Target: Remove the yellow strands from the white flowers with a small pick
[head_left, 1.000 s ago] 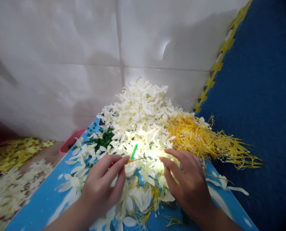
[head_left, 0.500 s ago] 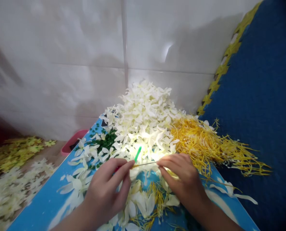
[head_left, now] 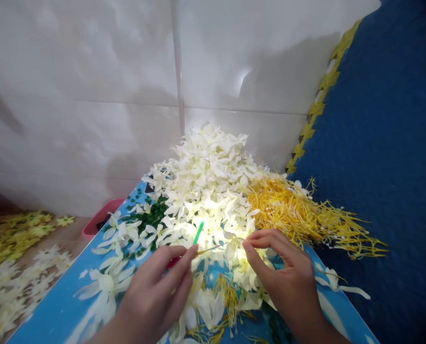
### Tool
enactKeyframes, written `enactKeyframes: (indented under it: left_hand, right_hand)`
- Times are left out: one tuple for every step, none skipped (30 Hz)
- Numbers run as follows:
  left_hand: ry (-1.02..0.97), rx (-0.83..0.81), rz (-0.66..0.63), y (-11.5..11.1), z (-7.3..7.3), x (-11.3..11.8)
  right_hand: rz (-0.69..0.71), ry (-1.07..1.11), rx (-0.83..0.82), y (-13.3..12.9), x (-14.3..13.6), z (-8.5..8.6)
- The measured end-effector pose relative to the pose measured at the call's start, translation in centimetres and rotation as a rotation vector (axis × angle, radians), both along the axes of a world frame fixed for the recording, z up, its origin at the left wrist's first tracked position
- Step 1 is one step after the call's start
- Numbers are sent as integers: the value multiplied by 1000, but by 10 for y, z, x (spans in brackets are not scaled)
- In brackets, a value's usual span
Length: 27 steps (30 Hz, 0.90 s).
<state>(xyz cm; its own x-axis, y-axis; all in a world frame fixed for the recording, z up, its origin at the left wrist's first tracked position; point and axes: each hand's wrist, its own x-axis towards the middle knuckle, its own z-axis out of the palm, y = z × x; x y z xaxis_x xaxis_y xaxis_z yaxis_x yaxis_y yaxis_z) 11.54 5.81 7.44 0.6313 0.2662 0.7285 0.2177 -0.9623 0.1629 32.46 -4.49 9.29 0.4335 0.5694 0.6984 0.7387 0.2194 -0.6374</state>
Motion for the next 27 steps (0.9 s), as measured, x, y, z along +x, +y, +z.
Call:
enactKeyframes:
  left_hand:
    - [11,-3,1,-1,-1,-1]
    - [24,-1,2,-2,-1,-1]
    - [35,3,3,-2,-1,-1]
    - [45,7,3,-3,-1,-1]
    - [51,9,3,-3,0,0]
    - [52,8,6,-3,0,0]
    - [55,3,7,-3,0,1]
    - [58,-5,7,-3,0,1]
    - [59,-15,8,-3,-1,2]
    - [63,-28,8,-3,-2,2]
    - [66,-40,8,-3,-2,2]
    - [65,-49,6,-4,-3,3]
    - [61,-57,2,-4,-3,3]
    - [51,-67,-3,-5,-2,4]
    - [31,-76,-9,-6,-1,4]
    - [6,-89,-18,-7,1,6]
    - [-27,-111,-26,-9,3,7]
    - [-63,-144,-31,-10,6,8]
    - [-94,-193,-29,-12,8,9]
    - [-116,-256,-23,-14,9,10]
    - [-131,-326,-19,-16,10,10]
    - [-141,-394,-20,-18,10,11]
    - [-143,-456,-26,-21,9,10]
    - [-139,-512,-39,-23,8,10]
    - [-136,-564,-54,-25,8,10]
    - [-135,-612,-72,-28,7,10]
    - [-135,-664,-89,-30,6,10]
  right_hand:
    - [0,-44,25,-1,-3,1]
    - [3,-79,47,-2,-5,3]
    - [10,-103,66,-3,-8,4]
    - [19,-123,81,-3,-10,5]
    - [33,-139,94,-4,-12,6]
    - [46,-154,108,-4,-14,7]
    - [58,-171,122,-4,-16,6]
    - [73,-189,134,-4,-17,5]
    - [89,-208,143,-4,-19,4]
    - [104,-229,147,-4,-20,1]
    - [117,-255,143,-5,-22,-1]
    - [126,-290,135,-5,-24,-4]
    - [131,-329,126,-6,-25,-6]
    - [134,-369,123,-6,-27,-8]
    - [148,-400,128,-7,-29,-9]
    - [178,-404,135,-8,-30,-10]
    - [216,-368,136,-8,-31,-10]
    - [256,-285,124,-8,-31,-9]
    - [282,-154,87,-9,-31,-8]
    - [294,14,25,-8,-31,-7]
    - [291,202,-50,-8,-30,-7]
    - [284,384,-123,-7,-29,-7]
    - [291,537,-181,-6,-28,-7]
    - [315,650,-221,-5,-27,-8]
    - [351,718,-234,-4,-27,-9]
    - [389,747,-226,-3,-27,-10]
    - [423,749,-208,-3,-28,-12]
